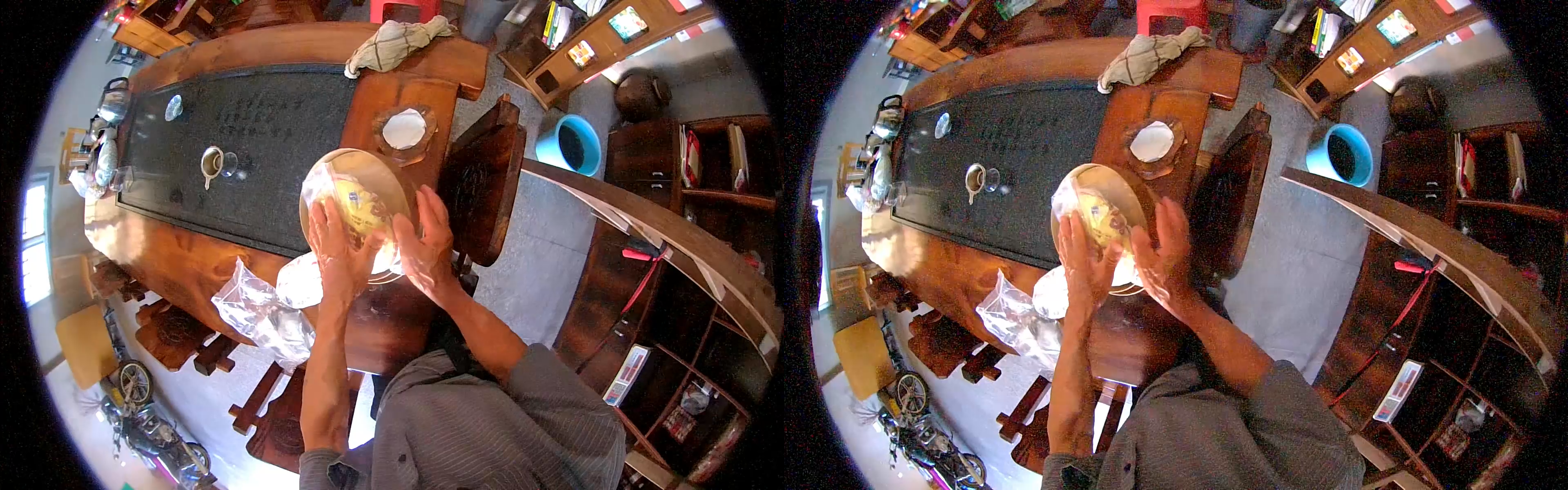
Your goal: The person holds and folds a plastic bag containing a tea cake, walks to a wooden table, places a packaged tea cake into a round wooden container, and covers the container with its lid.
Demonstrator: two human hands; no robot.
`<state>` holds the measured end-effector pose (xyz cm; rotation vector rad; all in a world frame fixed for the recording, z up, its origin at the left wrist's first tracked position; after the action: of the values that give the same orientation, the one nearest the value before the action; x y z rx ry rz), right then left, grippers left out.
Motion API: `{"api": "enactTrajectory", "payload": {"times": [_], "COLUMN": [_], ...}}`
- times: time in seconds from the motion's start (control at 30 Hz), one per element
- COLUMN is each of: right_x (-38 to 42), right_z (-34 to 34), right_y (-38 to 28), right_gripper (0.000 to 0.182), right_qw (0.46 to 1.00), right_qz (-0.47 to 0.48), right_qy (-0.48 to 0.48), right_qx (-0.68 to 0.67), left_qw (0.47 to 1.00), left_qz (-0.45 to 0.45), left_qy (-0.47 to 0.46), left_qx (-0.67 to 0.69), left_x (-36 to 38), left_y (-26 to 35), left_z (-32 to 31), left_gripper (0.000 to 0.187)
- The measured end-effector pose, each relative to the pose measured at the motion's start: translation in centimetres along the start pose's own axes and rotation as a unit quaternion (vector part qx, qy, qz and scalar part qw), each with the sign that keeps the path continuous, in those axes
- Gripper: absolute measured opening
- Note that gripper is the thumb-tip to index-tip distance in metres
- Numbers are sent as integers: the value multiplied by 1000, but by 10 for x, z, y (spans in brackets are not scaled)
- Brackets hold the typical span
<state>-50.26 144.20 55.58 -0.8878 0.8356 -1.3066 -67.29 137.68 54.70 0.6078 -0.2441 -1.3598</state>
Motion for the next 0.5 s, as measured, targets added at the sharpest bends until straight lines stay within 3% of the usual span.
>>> {"api": "enactTrajectory", "payload": {"times": [0.03, 0.13, 0.17, 0.23, 0.37, 0.4, 0.43, 0.47, 0.5], "right_x": [4, 4, -3, -9, 3, -1, 11, 16, 24], "right_z": [-6, 7, 10, 10, -18, -14, -26, -25, -28], "right_y": [10, -10, -1, 7, 2, -10, -9, -30, -47], "right_gripper": [50, 51, 49, 50, 56, 48, 53, 61, 68], "right_qw": [992, 987, 992, 996, 897, 939, 916, 949, 941], "right_qz": [80, 105, 34, -61, -275, -187, -217, -183, -205], "right_qy": [21, 36, 24, -17, -129, -60, -99, -101, -130], "right_qx": [99, 118, 117, -70, -322, -282, -323, -236, -235], "left_qw": [1000, 1000, 1000, 1000, 995, 993, 972, 935, 902], "left_qz": [-9, 0, 9, 14, -6, 3, 37, 74, 93], "left_qy": [-2, -4, -6, 8, 54, 60, 78, 91, 105], "left_qx": [-7, -14, -4, 15, 80, 98, 218, 333, 409], "left_x": [0, -1, -2, -2, 5, 7, 10, 14, 16], "left_y": [2, 11, 13, 14, -1, -3, -13, -16, 0], "left_z": [-3, -8, -8, -6, 0, 7, 13, 19, 34], "left_gripper": [103, 107, 108, 107, 105, 106, 105, 103, 102]}}
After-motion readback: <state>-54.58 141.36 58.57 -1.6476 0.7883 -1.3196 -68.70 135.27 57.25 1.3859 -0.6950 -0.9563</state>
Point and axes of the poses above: each hand's wrist, its own x-axis away from the middle knuckle, its own z-axis out of the back of the hand, y = z × x, the point moved 10 cm from there along -x, towards the middle knuckle, and after that the axes turned 12 degrees about -z, right-handed, at the moved point
